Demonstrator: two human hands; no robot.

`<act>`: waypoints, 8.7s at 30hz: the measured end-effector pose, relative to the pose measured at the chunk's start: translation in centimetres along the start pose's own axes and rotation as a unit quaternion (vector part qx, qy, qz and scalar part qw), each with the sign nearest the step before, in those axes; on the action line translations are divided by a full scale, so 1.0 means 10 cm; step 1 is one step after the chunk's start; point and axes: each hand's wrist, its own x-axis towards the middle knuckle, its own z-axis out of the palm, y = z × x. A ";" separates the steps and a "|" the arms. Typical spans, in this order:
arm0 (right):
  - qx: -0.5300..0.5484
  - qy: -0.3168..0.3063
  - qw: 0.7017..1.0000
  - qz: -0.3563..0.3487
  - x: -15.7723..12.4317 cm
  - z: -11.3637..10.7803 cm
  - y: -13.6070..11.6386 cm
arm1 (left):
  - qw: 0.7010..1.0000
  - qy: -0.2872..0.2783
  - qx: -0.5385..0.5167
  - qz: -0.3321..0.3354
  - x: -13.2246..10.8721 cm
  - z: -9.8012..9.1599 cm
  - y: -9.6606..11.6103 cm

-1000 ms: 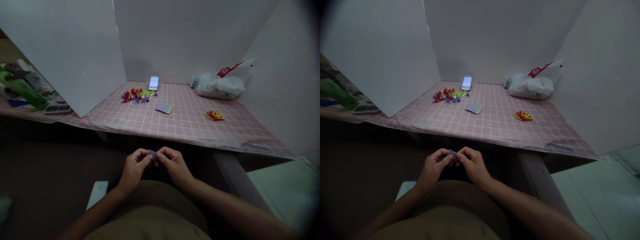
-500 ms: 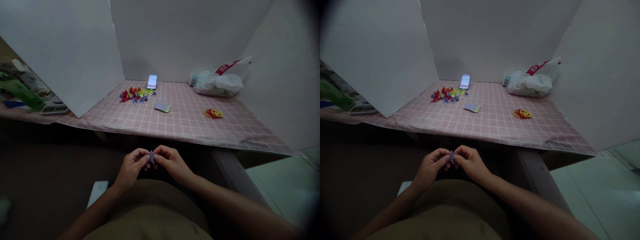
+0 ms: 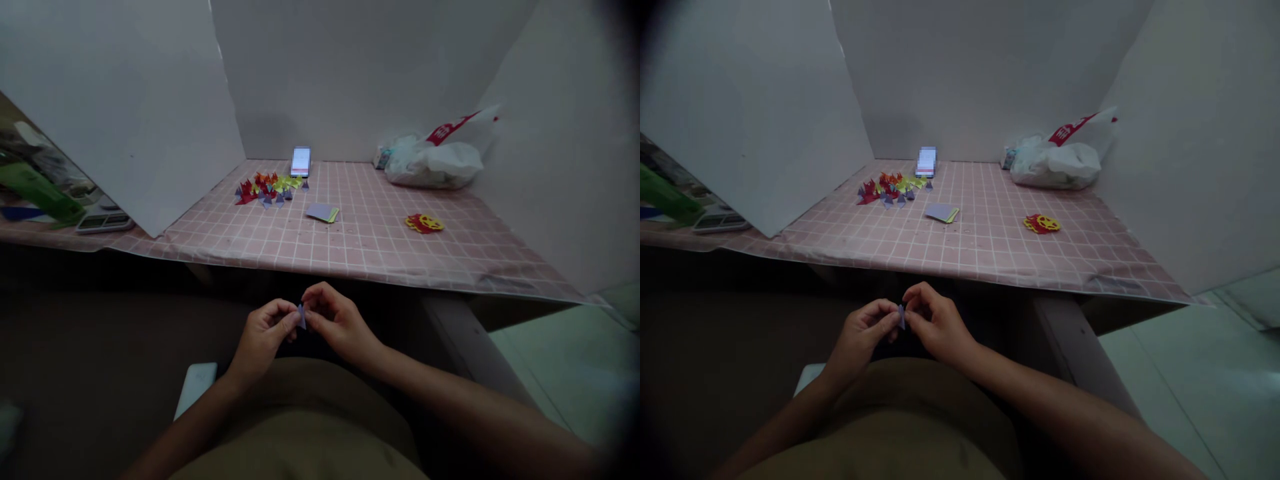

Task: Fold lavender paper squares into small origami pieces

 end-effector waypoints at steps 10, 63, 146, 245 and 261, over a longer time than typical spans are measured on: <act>-0.071 -0.029 0.995 -0.065 0.01 -0.05 -0.05 | 1.000 -0.006 -0.009 -0.011 0.02 -0.01 -0.01; -0.277 -0.119 0.939 -0.164 0.09 -0.20 -0.15 | 0.999 0.007 -0.005 -0.041 0.03 0.03 -0.02; -0.291 -0.027 0.930 -0.225 0.00 -0.10 0.03 | 0.986 0.045 -0.147 -0.070 0.00 0.13 -0.10; -0.111 -0.036 0.993 -0.006 -0.01 -0.01 0.00 | 0.988 0.086 0.086 0.096 -0.03 0.09 -0.03; -0.101 -0.034 0.994 0.005 -0.03 0.01 0.00 | 0.988 0.066 0.107 0.093 -0.02 0.08 -0.03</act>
